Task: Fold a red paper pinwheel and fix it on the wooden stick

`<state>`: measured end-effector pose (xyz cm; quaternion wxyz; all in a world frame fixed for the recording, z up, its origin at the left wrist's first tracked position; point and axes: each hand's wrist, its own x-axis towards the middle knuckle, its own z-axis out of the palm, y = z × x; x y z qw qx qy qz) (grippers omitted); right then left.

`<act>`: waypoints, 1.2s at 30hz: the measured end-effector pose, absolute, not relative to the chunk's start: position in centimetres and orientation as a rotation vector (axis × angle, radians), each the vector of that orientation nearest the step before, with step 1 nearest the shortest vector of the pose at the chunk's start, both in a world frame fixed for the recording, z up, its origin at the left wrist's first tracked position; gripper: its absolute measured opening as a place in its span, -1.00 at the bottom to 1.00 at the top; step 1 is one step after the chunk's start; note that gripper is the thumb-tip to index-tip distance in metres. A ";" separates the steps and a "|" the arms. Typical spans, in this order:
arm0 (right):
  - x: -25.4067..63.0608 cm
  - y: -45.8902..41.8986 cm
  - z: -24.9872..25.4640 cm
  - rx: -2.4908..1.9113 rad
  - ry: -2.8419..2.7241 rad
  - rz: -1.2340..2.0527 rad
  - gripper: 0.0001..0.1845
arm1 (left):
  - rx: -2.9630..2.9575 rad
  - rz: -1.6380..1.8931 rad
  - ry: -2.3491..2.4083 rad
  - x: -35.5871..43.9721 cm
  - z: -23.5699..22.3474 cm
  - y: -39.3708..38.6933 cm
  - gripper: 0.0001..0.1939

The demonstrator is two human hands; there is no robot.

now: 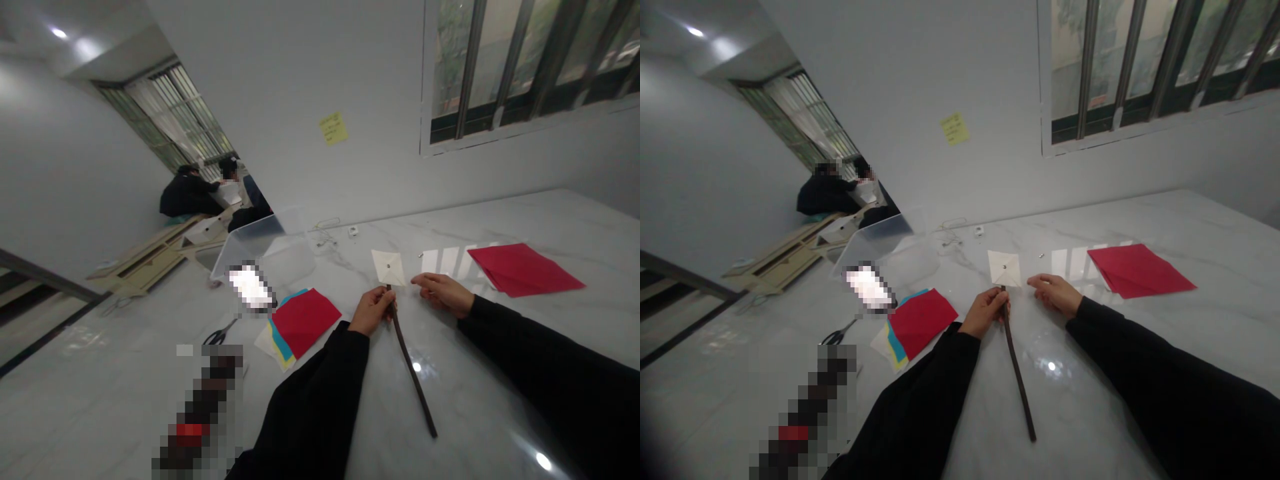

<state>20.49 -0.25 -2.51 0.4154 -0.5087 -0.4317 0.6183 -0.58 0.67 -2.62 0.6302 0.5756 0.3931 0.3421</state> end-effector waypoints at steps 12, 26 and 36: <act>20.3 -0.4 -2.8 -1.245 -1.209 1.663 -0.47 | 1.392 0.715 0.973 -0.2 -1.8 -0.1 -0.56; 20.9 0.3 -3.5 -1.224 -1.198 1.246 -0.26 | 1.299 0.653 0.863 -0.4 -1.1 -0.3 -0.54; 21.7 0.3 -3.9 -1.277 -1.156 1.305 -0.20 | 1.248 0.694 0.901 -0.8 -0.7 -0.4 -0.70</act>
